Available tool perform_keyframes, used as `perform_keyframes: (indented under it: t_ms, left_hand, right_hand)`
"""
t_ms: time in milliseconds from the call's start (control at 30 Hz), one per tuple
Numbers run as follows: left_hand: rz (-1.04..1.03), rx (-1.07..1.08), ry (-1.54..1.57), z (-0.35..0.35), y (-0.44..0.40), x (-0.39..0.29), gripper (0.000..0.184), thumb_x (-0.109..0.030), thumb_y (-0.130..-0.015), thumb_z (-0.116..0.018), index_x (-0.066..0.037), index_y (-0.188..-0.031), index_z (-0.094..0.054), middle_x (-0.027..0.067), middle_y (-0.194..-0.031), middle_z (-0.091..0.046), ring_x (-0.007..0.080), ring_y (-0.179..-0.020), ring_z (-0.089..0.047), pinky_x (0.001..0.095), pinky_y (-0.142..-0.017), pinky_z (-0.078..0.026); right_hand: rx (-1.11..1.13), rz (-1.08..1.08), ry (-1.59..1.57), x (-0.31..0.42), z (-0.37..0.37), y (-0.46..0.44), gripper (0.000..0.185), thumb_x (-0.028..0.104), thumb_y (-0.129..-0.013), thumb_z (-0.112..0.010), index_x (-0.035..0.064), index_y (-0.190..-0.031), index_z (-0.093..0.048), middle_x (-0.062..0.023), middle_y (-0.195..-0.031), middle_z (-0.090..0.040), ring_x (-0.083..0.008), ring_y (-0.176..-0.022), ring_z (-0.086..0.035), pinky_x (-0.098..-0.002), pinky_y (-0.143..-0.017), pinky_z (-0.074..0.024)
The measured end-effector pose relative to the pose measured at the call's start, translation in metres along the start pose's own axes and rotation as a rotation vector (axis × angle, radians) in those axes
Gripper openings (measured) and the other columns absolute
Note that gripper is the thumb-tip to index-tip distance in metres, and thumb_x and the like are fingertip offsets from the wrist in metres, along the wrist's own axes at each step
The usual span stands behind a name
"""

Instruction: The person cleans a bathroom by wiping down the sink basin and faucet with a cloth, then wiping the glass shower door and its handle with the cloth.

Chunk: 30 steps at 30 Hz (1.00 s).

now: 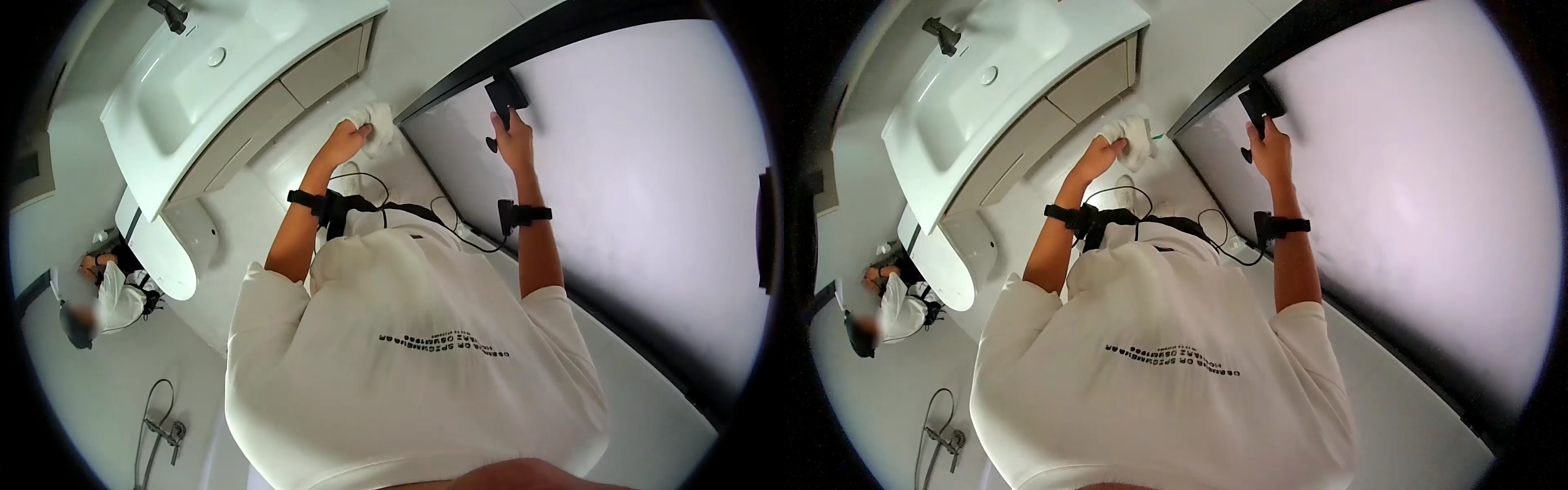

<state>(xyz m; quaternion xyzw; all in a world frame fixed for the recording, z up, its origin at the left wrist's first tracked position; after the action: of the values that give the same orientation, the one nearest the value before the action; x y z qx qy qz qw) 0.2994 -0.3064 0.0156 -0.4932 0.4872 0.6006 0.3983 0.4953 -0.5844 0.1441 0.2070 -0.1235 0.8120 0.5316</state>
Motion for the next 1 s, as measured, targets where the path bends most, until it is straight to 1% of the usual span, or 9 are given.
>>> perform_keyframes:
  t_ms: [200, 233, 333, 433, 533, 667, 800, 900, 1000]
  left_hand:
    - [0.007, 0.078, -0.070, -0.012, 0.004, 0.005, 0.031, -0.014, -0.098, -0.054, -0.001, -0.125, -0.060, 0.0081, -0.113, -0.068, 0.0193, -0.103, -0.060, 0.0329, -0.094, -0.046]
    - [-0.103, 0.056, -0.065, -0.014, 0.003, 0.012, 0.030, -0.016, -0.098, -0.054, 0.000, -0.123, -0.060, 0.0083, -0.107, -0.068, 0.0193, -0.099, -0.060, 0.0325, -0.091, -0.046]
    - [0.089, 0.077, -0.141, -0.011, -0.003, 0.021, 0.028, -0.015, -0.098, -0.054, 0.001, -0.120, -0.061, 0.0087, -0.103, -0.068, 0.0195, -0.098, -0.060, 0.0319, -0.090, -0.047]
    - [0.117, 0.065, -0.061, -0.007, 0.001, 0.007, 0.027, -0.014, -0.097, -0.054, 0.002, -0.118, -0.061, 0.0096, -0.101, -0.068, 0.0198, -0.097, -0.061, 0.0327, -0.089, -0.047]
    - [0.025, 0.036, -0.179, -0.005, -0.008, 0.034, 0.034, -0.016, -0.095, -0.053, 0.003, -0.122, -0.060, 0.0191, -0.104, -0.071, 0.0311, -0.097, -0.067, 0.0382, -0.088, -0.050]
    - [-0.054, 0.016, -0.078, -0.003, -0.010, 0.020, 0.034, -0.016, -0.095, -0.053, 0.002, -0.122, -0.060, 0.0200, -0.109, -0.070, 0.0324, -0.101, -0.066, 0.0379, -0.090, -0.049]
    - [-0.011, 0.021, -0.061, 0.001, -0.009, 0.010, 0.034, -0.016, -0.094, -0.054, 0.003, -0.122, -0.060, 0.0200, -0.112, -0.069, 0.0325, -0.103, -0.065, 0.0376, -0.092, -0.048]
    - [-0.030, 0.025, -0.045, 0.000, -0.010, 0.010, 0.033, -0.017, -0.094, -0.055, 0.003, -0.120, -0.061, 0.0203, -0.111, -0.069, 0.0324, -0.103, -0.065, 0.0377, -0.092, -0.048]
    - [-0.065, 0.048, -0.081, -0.005, -0.021, 0.016, 0.031, -0.017, -0.094, -0.055, 0.004, -0.116, -0.062, 0.0211, -0.110, -0.069, 0.0330, -0.102, -0.065, 0.0379, -0.092, -0.048]
  right_hand:
    - [-0.183, 0.125, -0.294, -0.025, -0.046, -0.012, 0.043, 0.036, -0.094, -0.065, -0.0053, -0.108, -0.064, -0.0188, -0.078, -0.068, -0.0294, -0.069, -0.064, -0.0397, -0.068, -0.0508]
    - [-0.150, 0.125, -0.307, -0.026, -0.044, -0.011, 0.041, 0.033, -0.094, -0.065, -0.0047, -0.109, -0.065, -0.0182, -0.081, -0.070, -0.0280, -0.070, -0.065, -0.0386, -0.069, -0.0516]
    - [-0.192, 0.057, -0.292, -0.020, -0.047, -0.013, 0.038, 0.031, -0.094, -0.065, -0.0046, -0.107, -0.066, -0.0179, -0.081, -0.070, -0.0272, -0.069, -0.065, -0.0378, -0.069, -0.0518]
    - [-0.272, 0.083, -0.328, -0.027, -0.057, -0.015, 0.031, 0.026, -0.092, -0.066, -0.0029, -0.103, -0.067, -0.0141, -0.076, -0.069, -0.0233, -0.065, -0.063, -0.0363, -0.065, -0.0510]
    - [-0.211, 0.058, -0.317, -0.032, -0.055, -0.014, 0.025, 0.023, -0.090, -0.066, -0.0014, -0.096, -0.066, -0.0113, -0.071, -0.067, -0.0204, -0.063, -0.062, -0.0361, -0.062, -0.0502]
    - [-0.158, -0.015, -0.262, -0.020, -0.038, -0.006, 0.026, 0.025, -0.090, -0.067, -0.0007, -0.089, -0.066, -0.0069, -0.064, -0.061, -0.0162, -0.056, -0.056, -0.0336, -0.059, -0.0463]
    - [-0.190, 0.041, -0.098, -0.015, -0.034, -0.005, 0.028, 0.028, -0.088, -0.065, -0.0004, -0.087, -0.065, -0.0152, -0.068, -0.066, -0.0330, -0.060, -0.064, -0.0432, -0.061, -0.0502]
    - [-0.092, 0.032, 0.011, -0.002, -0.020, -0.001, 0.028, 0.028, -0.087, -0.064, -0.0003, -0.087, -0.066, -0.0179, -0.069, -0.067, -0.0374, -0.064, -0.065, -0.0460, -0.063, -0.0507]
    - [-0.157, 0.060, 0.030, -0.002, -0.023, 0.004, 0.027, 0.026, -0.086, -0.065, -0.0003, -0.089, -0.067, -0.0175, -0.067, -0.066, -0.0336, -0.060, -0.064, -0.0439, -0.062, -0.0509]
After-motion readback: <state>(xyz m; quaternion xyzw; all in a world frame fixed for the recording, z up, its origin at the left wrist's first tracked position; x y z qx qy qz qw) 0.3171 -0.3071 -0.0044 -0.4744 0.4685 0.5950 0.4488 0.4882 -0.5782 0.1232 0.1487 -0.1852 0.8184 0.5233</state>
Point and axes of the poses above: each hand's wrist, its own y-axis away from the middle knuckle, its own z-axis out of the back of the hand, x = y × z, the point moved 3 cm from there along -y, towards the middle knuckle
